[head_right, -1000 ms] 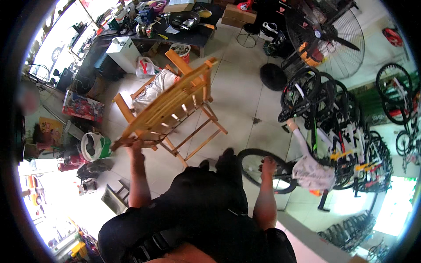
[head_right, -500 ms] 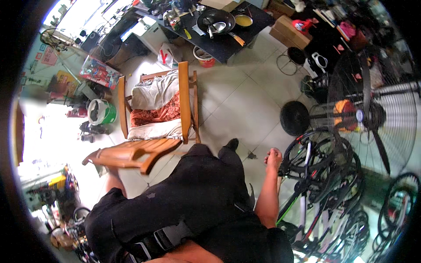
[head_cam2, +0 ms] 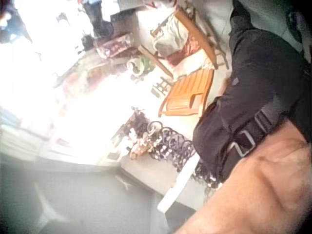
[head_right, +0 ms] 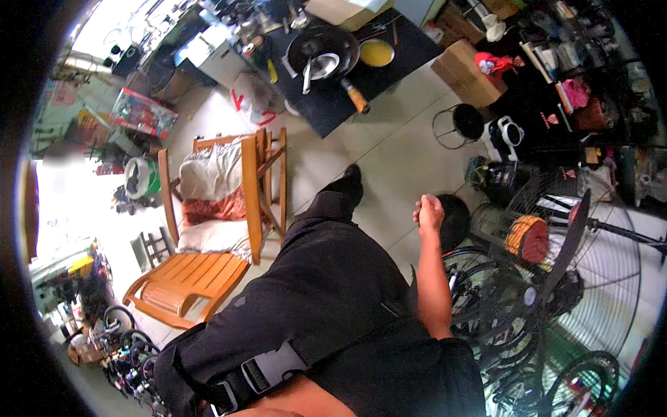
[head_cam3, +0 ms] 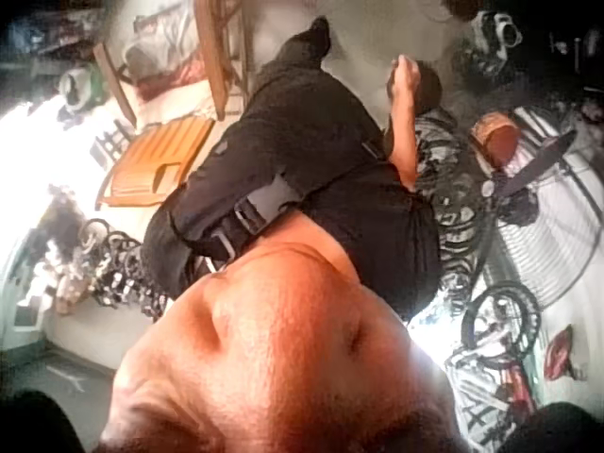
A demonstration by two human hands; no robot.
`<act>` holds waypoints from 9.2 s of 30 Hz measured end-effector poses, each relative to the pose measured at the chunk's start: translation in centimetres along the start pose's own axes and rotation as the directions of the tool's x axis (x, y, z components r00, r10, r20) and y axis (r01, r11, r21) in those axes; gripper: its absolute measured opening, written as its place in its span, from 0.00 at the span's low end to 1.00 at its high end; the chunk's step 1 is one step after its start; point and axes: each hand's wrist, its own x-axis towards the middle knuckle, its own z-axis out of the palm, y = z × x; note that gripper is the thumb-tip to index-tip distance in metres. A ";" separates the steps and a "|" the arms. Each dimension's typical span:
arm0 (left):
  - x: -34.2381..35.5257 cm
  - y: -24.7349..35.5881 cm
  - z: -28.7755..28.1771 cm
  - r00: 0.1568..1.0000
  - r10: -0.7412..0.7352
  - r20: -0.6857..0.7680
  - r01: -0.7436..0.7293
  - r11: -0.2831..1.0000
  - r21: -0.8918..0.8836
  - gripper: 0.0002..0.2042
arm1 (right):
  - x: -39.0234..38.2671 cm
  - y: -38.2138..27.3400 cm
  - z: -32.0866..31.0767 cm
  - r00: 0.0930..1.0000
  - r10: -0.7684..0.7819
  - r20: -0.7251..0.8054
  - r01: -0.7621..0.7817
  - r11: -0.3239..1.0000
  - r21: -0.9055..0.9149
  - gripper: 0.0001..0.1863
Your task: The person removes a cassette from a bicycle wheel, then uses a spoke wrench to adjust the spokes on the wheel. The person works on the wheel while sitting on the sidewalk.
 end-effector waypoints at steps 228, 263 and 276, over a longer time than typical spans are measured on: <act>88.1 173.1 -53.5 0.985 -0.041 -0.166 -0.156 0.183 -0.971 0.19 | 79.1 -115.7 100.1 0.018 -0.085 0.996 0.733 -0.676 -0.071 0.09; 92.2 176.5 -49.3 0.893 -0.024 -0.449 -0.395 0.435 -0.809 0.12 | 78.6 -115.4 99.9 0.112 -0.076 0.991 0.800 -0.584 -0.135 0.11; 44.1 170.7 -53.8 0.483 0.710 -0.513 -0.591 -0.168 -0.789 0.12 | 78.5 -115.6 100.5 -0.163 -0.232 0.959 0.780 -0.625 -0.019 0.10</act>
